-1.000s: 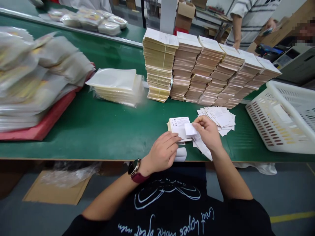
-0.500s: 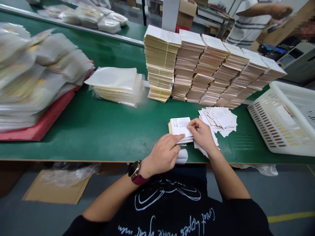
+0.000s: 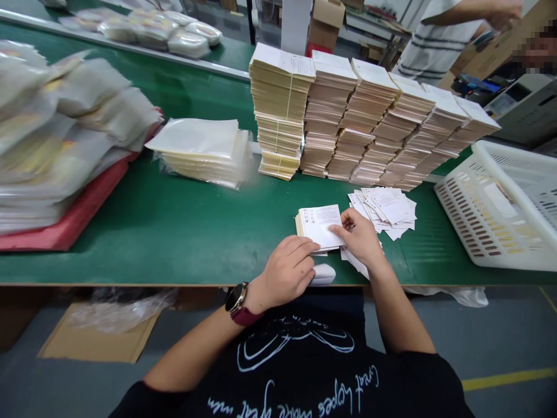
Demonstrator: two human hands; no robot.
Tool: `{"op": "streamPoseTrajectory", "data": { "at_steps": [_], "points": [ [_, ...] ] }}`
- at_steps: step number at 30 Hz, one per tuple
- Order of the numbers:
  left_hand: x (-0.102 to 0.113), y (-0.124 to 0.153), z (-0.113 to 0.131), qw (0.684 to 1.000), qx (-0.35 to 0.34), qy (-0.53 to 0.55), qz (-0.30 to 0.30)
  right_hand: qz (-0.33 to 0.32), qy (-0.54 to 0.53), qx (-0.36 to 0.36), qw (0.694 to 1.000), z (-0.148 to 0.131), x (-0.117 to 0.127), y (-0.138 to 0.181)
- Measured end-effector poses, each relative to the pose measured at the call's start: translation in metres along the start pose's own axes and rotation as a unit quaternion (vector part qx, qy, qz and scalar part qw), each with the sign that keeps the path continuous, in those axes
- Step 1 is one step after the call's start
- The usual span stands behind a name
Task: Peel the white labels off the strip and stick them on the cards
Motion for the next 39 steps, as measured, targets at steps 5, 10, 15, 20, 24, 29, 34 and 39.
{"op": "streamPoseTrajectory", "data": {
  "at_steps": [5,10,15,20,24,29,34,39],
  "points": [
    [0.01,0.005,0.0,0.993,0.031,0.063,0.097,0.008,-0.039,-0.001,0.999,0.018,0.03,0.017],
    [0.011,0.001,-0.002,0.99,0.068,0.091,0.089,0.136,0.221,0.053,0.964,0.017,0.056,0.053],
    [0.009,0.0,-0.003,0.991,0.079,0.082,0.066,-0.019,-0.011,0.212,0.977,-0.02,0.008,0.081],
    [0.011,0.006,-0.003,0.987,0.101,0.01,0.128,0.007,-0.145,0.188,0.971,-0.025,-0.019,0.083],
    [0.01,0.007,0.0,0.997,0.005,-0.013,0.077,-0.023,-0.171,0.16,0.972,-0.019,-0.017,0.08],
    [0.008,0.004,0.0,0.998,0.004,0.03,0.057,-0.031,-0.153,0.14,0.978,-0.018,-0.017,0.078],
    [0.005,0.001,0.0,0.997,0.018,0.053,0.06,0.136,0.043,0.265,0.954,-0.026,-0.013,0.088],
    [0.005,0.0,-0.001,0.995,0.041,0.06,0.074,0.195,-0.034,0.252,0.947,-0.026,0.012,0.08]
  ]
}}
Point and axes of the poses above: each hand's wrist, its own y-axis away from the middle knuckle, its own x-axis out of the back of the hand, z = x × y, the point moved 2 cm from there along -y, towards the middle knuckle, and after that the axes turned 4 degrees about y, right-handed, at the moved point
